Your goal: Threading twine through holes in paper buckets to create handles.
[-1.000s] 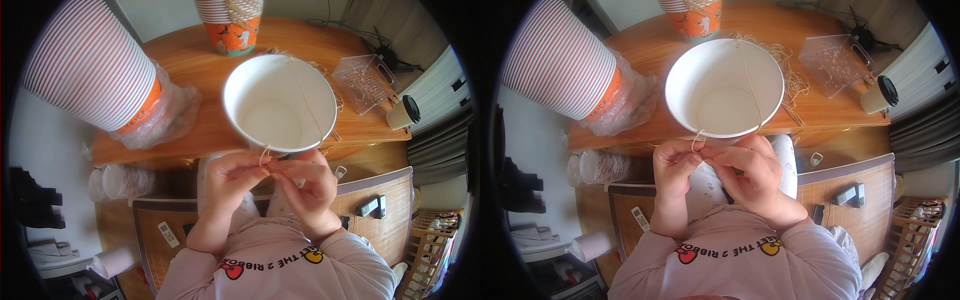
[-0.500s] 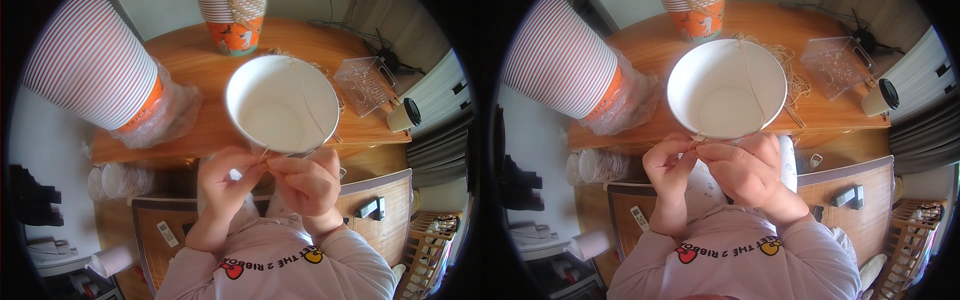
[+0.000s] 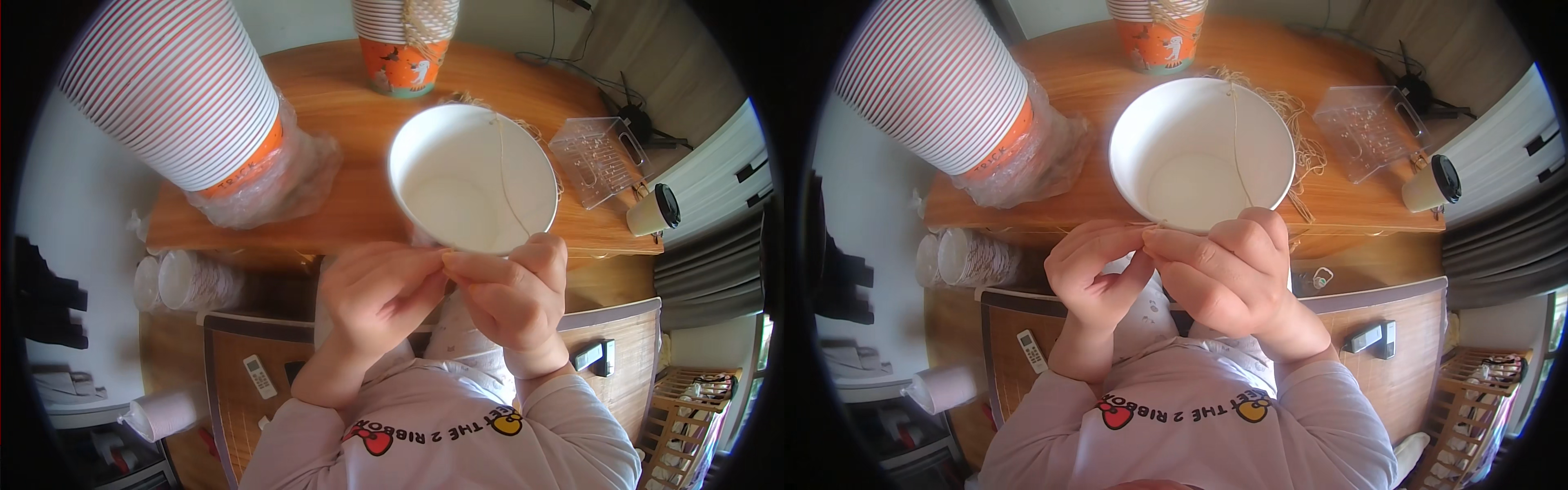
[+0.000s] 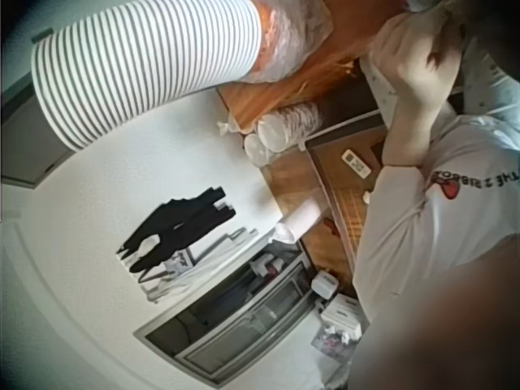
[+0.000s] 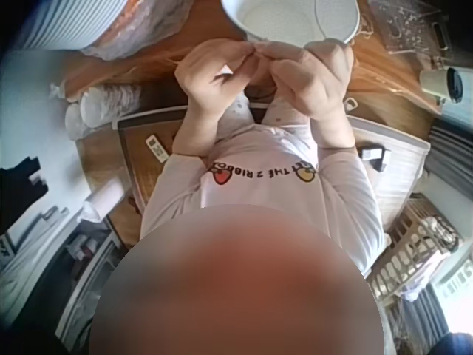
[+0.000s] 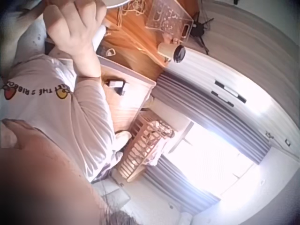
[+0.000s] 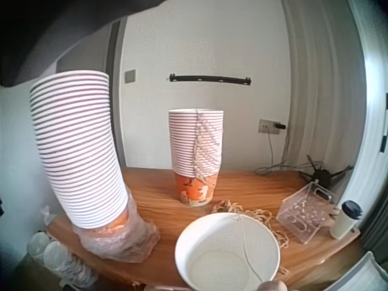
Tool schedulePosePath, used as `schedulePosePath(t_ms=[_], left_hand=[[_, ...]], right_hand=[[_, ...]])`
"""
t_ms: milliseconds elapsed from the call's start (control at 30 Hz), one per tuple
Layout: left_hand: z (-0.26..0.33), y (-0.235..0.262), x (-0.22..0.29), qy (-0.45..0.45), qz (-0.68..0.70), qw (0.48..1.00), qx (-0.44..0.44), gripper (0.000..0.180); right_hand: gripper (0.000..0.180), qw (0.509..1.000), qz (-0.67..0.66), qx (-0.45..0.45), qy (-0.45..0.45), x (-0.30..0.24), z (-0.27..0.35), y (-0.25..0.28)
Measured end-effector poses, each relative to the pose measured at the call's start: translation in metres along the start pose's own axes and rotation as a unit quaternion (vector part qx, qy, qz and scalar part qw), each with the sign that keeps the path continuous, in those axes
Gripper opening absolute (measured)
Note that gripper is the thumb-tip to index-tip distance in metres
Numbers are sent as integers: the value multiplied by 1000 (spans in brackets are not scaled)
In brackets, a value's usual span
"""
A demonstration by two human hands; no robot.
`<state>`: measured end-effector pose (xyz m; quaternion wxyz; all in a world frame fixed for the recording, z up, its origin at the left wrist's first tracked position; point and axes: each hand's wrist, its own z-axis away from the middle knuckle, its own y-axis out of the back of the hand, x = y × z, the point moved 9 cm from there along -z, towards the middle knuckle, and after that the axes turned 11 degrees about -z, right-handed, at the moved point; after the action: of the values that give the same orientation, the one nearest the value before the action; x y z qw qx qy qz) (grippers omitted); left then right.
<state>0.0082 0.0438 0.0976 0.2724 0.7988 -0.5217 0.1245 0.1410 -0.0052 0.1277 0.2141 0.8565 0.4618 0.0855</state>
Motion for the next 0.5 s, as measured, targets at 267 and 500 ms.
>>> schedulePosePath(t_ms=[267,500], left_hand=[[0,-4,-14,63,48,997,-16,18],[4,-5,-22,105,84,991,-24,16]], right_hand=[[31,998,-28,20,-53,4,-3,4],[31,991,-27,14,-127,5,4,3]])
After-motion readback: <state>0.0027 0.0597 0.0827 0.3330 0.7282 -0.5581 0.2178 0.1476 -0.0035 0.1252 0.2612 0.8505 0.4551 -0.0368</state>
